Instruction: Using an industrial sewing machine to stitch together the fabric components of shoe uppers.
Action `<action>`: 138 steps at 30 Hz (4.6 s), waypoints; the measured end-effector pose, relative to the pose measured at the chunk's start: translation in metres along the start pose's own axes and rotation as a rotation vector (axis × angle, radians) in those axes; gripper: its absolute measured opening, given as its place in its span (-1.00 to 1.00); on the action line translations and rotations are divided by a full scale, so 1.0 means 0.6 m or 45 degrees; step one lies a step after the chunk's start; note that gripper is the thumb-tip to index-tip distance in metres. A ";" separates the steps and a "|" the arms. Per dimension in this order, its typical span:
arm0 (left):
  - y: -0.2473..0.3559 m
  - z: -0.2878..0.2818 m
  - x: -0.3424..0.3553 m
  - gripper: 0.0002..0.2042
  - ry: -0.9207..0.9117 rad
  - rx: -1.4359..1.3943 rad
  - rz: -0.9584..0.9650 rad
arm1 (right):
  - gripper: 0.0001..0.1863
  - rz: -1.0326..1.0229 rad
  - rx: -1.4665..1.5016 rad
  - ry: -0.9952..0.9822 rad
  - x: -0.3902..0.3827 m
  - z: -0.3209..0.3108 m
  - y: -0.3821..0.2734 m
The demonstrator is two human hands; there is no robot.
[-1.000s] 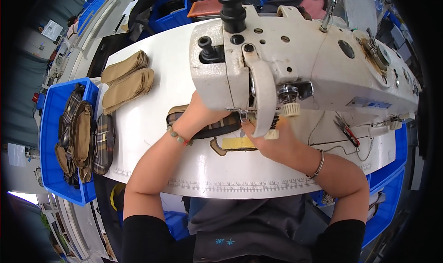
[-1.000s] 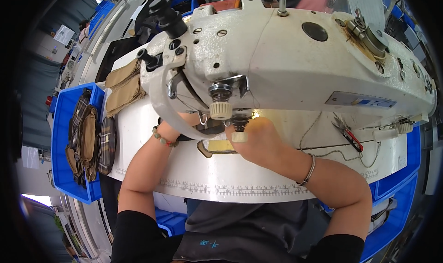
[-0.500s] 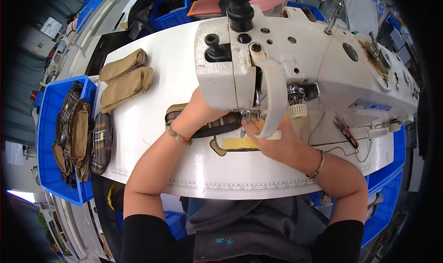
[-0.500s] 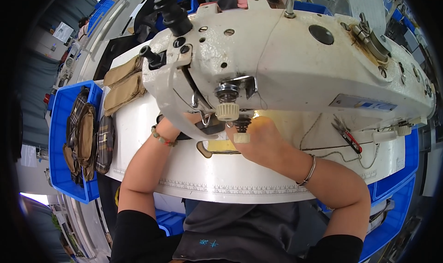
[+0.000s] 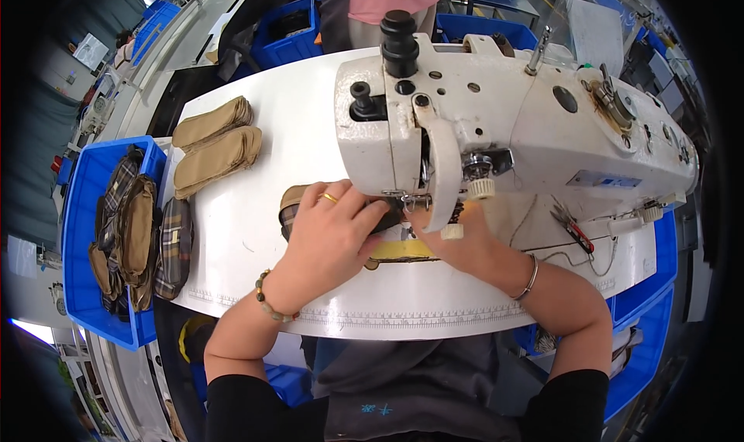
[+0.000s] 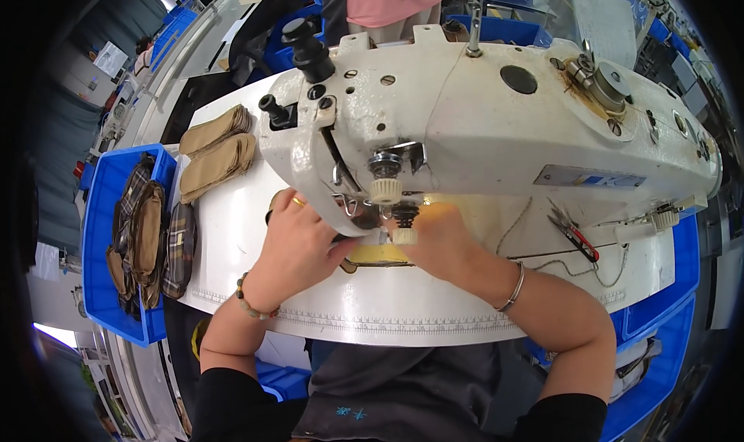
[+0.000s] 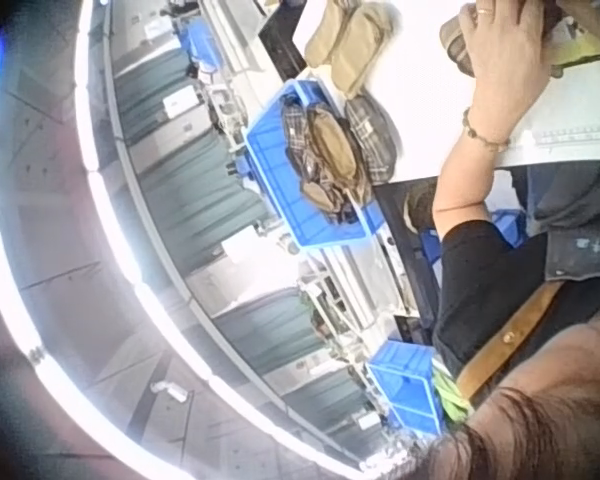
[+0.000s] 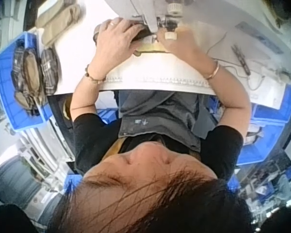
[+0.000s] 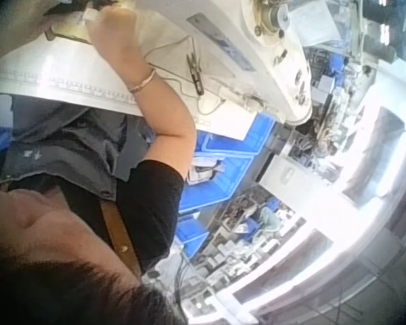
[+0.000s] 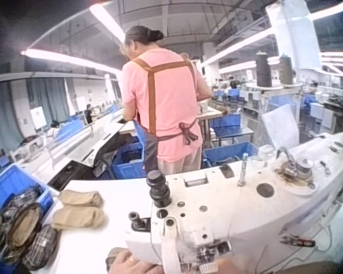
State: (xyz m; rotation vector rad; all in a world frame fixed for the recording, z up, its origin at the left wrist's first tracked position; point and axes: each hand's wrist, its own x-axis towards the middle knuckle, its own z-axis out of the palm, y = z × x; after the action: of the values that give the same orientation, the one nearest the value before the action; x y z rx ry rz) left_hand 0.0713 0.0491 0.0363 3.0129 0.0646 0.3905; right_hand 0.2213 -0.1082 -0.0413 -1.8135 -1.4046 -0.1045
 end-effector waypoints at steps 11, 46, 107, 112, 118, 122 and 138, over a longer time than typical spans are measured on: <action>-0.015 0.055 0.018 -0.85 0.361 0.170 0.246 | -0.81 -0.265 -0.453 -0.053 0.010 -0.009 -0.004; -0.036 0.102 0.022 -0.89 0.406 0.005 0.307 | -0.82 -0.517 -0.562 -0.102 0.008 -0.003 -0.003; -0.029 0.044 0.049 -0.71 0.078 -0.334 -0.111 | -0.87 -0.336 -0.317 -0.181 -0.023 -0.001 0.008; -0.032 0.052 0.050 -0.70 0.182 -0.292 -0.022 | -0.92 -0.391 -0.368 -0.177 -0.024 -0.005 0.009; -0.032 0.050 0.054 -0.71 0.197 -0.232 -0.019 | -0.96 -0.419 -0.442 -0.144 -0.019 -0.006 0.006; -0.035 0.054 0.055 -0.72 0.230 -0.203 0.016 | -0.93 -0.424 -0.418 -0.199 -0.021 -0.006 0.010; -0.019 0.046 0.042 -0.72 0.036 -0.166 -0.145 | -0.80 -0.520 -0.406 -0.394 -0.016 -0.025 -0.012</action>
State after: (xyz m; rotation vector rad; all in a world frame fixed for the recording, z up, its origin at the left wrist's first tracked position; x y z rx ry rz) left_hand 0.1022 0.0593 0.0148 2.8597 0.2035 0.4098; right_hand 0.2173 -0.1250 -0.0325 -1.8208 -2.0666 -0.2814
